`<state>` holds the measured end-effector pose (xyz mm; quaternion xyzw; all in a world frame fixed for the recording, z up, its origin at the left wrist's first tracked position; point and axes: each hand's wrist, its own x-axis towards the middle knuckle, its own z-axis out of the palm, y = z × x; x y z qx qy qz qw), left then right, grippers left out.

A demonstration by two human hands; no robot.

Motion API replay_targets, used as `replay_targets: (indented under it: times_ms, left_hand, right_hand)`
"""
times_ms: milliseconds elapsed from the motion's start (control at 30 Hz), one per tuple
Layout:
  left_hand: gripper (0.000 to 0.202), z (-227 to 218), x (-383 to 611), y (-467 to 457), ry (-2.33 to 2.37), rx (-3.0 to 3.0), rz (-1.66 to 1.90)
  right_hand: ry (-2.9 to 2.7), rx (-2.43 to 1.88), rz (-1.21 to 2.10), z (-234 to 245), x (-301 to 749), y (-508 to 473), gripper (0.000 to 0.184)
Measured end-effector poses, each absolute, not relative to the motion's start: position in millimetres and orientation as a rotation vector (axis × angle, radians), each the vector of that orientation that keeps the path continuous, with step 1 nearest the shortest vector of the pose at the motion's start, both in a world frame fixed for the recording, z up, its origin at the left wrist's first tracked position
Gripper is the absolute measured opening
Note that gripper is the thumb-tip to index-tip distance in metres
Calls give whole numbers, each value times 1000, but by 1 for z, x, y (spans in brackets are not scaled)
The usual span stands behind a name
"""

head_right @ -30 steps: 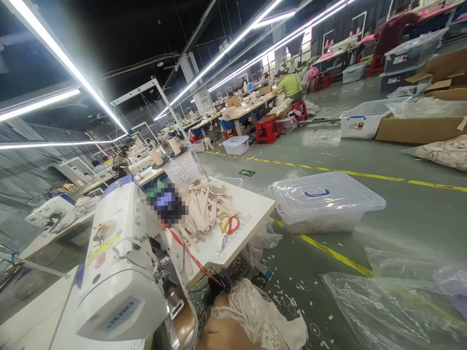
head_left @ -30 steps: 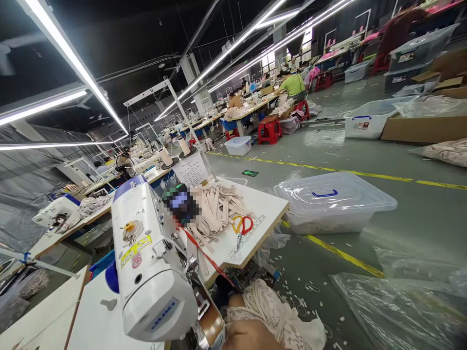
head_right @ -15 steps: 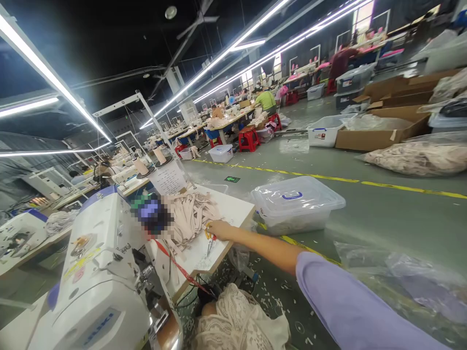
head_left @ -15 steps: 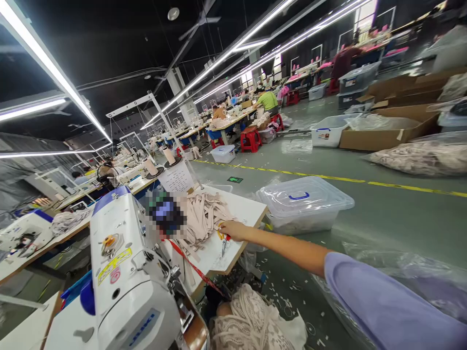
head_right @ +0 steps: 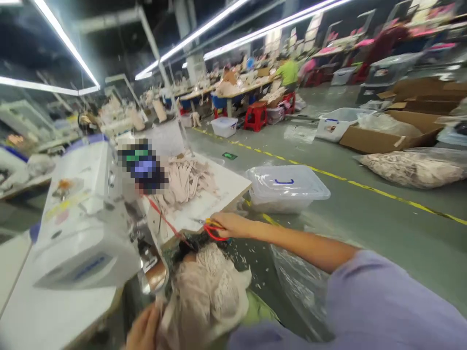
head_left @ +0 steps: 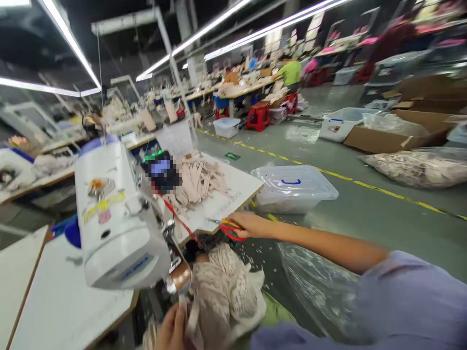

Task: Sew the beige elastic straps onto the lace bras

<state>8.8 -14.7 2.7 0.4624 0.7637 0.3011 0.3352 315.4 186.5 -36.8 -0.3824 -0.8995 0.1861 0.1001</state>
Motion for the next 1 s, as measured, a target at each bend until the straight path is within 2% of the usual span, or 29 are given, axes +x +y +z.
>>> replay_targets:
  times_ms: [133, 300, 467, 567, 667, 800, 1000]
  left_hand:
    - [38, -20, 5, -24, 1599, 735, 1141]
    - [41, -40, 1, -28, 1568, 566, 1157]
    - [32, -34, 1, -32, 1563, 725, 1107]
    - [22, -30, -1, -30, 1630, 967, 1019]
    - [19, -30, -3, -30, 1631, 944, 1008]
    - [26, -28, -8, -32, 1598, 783, 1029]
    - [31, -25, -13, -29, 1618, 822, 1058]
  right_hand:
    - [-2481, -1023, 837, -49, 295, 87, 51]
    - [-2506, -892, 856, -61, 260, 32, 39]
    - [-2469, -807, 797, -68, 228, 35, 41]
    - [-2486, -773, 845, -69, 219, 42, 39]
    - [-2475, -756, 962, -71, 221, 44, 36]
    - [-2352, -863, 1093, -74, 232, 40, 35]
    - [-2302, -831, 1155, -71, 225, 32, 51]
